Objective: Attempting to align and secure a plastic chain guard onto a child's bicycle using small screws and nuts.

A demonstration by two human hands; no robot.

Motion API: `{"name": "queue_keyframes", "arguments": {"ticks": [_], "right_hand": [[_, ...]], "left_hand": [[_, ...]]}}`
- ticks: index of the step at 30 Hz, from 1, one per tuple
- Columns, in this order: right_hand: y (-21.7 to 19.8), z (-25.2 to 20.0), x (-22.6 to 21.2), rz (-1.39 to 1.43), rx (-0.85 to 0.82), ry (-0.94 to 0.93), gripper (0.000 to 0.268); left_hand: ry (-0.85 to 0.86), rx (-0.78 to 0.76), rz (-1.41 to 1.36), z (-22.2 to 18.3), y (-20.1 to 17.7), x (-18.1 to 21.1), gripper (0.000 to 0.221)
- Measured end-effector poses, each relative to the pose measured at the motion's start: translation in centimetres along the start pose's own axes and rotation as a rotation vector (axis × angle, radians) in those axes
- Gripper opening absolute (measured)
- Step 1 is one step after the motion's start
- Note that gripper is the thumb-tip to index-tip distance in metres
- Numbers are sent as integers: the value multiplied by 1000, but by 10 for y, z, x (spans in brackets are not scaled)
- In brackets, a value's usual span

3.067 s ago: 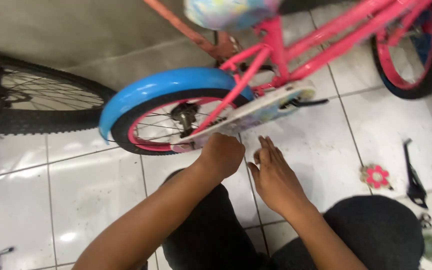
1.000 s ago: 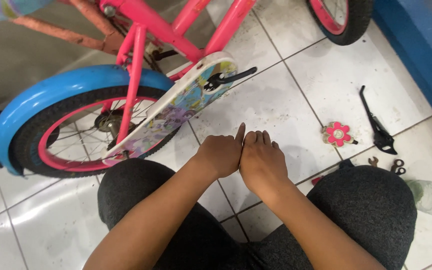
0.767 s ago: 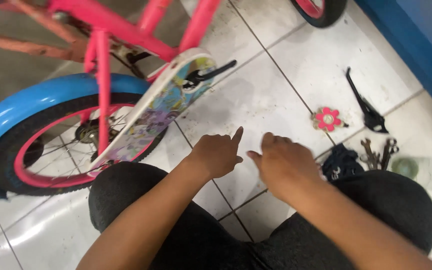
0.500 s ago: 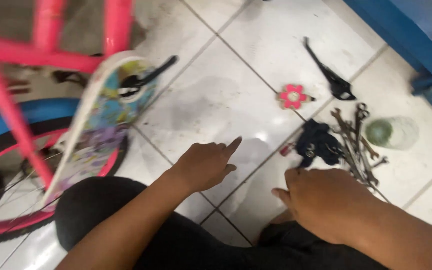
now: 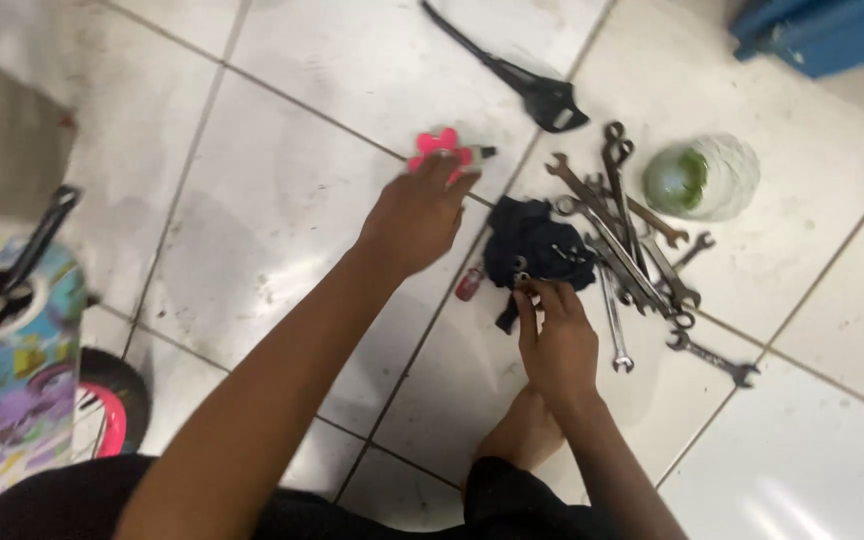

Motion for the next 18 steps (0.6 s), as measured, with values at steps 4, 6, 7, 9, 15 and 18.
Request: {"name": "queue_keyframes", "arguments": {"ticks": [4,6,7,9,15,18], "right_hand": [[6,17,26,-145,126,-67,15],[4,30,27,-166,215,-160,17],[8,39,29,-169,220,-150,17],[16,41,30,-211,242,-176,15],[34,35,36,-316,221,-175,26],[11,37,23,-302,222,-174,22]], "left_hand": [[10,-25,271,43,32,-2,55],[-111,-37,302,58,35,-6,51],[-100,-39,301,64,36,-12,51],[-34,55,427,56,37,-20,19],[-3,53,363,29,35,-35,22],[55,164,240,-2,-2,-31,26]]}}
Point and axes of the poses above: each hand's wrist, its own z-axis towards the middle knuckle, its own y-axis out of the palm, x = y × z, the point moved 1 cm from there along z, towards the middle knuckle, and after that the axes turned 15 degrees about -z, right-handed, at the moved point
